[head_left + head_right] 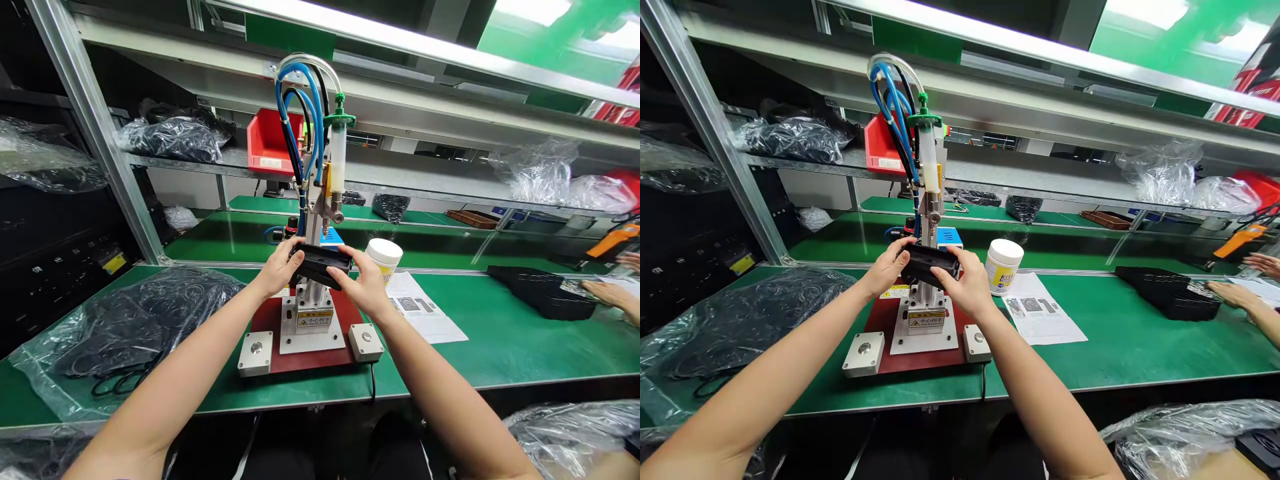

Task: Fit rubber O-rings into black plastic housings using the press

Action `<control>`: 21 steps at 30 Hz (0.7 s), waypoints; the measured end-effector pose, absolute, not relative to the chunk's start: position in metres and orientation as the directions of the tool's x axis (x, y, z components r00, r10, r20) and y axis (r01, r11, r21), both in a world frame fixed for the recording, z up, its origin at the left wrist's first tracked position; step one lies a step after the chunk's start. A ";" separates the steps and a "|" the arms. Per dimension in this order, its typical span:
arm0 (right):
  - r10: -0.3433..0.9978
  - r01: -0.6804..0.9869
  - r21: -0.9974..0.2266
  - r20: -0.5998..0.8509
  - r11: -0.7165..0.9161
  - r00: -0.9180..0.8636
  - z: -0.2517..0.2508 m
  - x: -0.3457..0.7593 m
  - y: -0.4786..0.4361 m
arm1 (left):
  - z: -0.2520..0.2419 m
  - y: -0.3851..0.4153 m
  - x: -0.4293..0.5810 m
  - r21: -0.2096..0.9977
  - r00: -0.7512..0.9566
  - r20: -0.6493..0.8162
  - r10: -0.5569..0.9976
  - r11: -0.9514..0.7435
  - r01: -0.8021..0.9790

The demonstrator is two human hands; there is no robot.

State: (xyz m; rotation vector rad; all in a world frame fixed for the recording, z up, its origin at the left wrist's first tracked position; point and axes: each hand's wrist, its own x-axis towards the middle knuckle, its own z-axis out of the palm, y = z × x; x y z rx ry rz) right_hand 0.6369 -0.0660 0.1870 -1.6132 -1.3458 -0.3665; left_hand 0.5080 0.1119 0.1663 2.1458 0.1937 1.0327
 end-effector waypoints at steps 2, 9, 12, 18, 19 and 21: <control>0.594 0.869 -0.490 0.719 0.067 0.360 0.182 0.639 -0.065 | 0.161 0.111 0.510 0.732 0.690 0.570 0.447 -0.657 -0.179; 0.506 0.917 -0.377 0.821 0.131 0.265 0.170 0.633 -0.063 | 0.153 0.101 0.520 0.855 0.660 0.508 0.554 -0.418 -0.307; 0.429 0.927 -0.281 0.890 0.248 0.155 0.166 0.631 -0.059 | 0.152 0.100 0.526 0.860 0.644 0.508 0.572 -0.374 -0.347; 0.229 0.900 -0.228 0.962 0.372 0.149 0.152 0.631 -0.040 | 0.151 0.100 0.535 0.830 0.572 0.557 0.602 -0.411 -0.377; 0.194 0.899 -0.220 0.969 0.379 0.155 0.150 0.631 -0.037 | 0.151 0.099 0.536 0.824 0.560 0.566 0.606 -0.425 -0.374; 0.138 0.900 -0.212 0.976 0.382 0.171 0.147 0.631 -0.032 | 0.151 0.098 0.537 0.816 0.537 0.578 0.614 -0.444 -0.370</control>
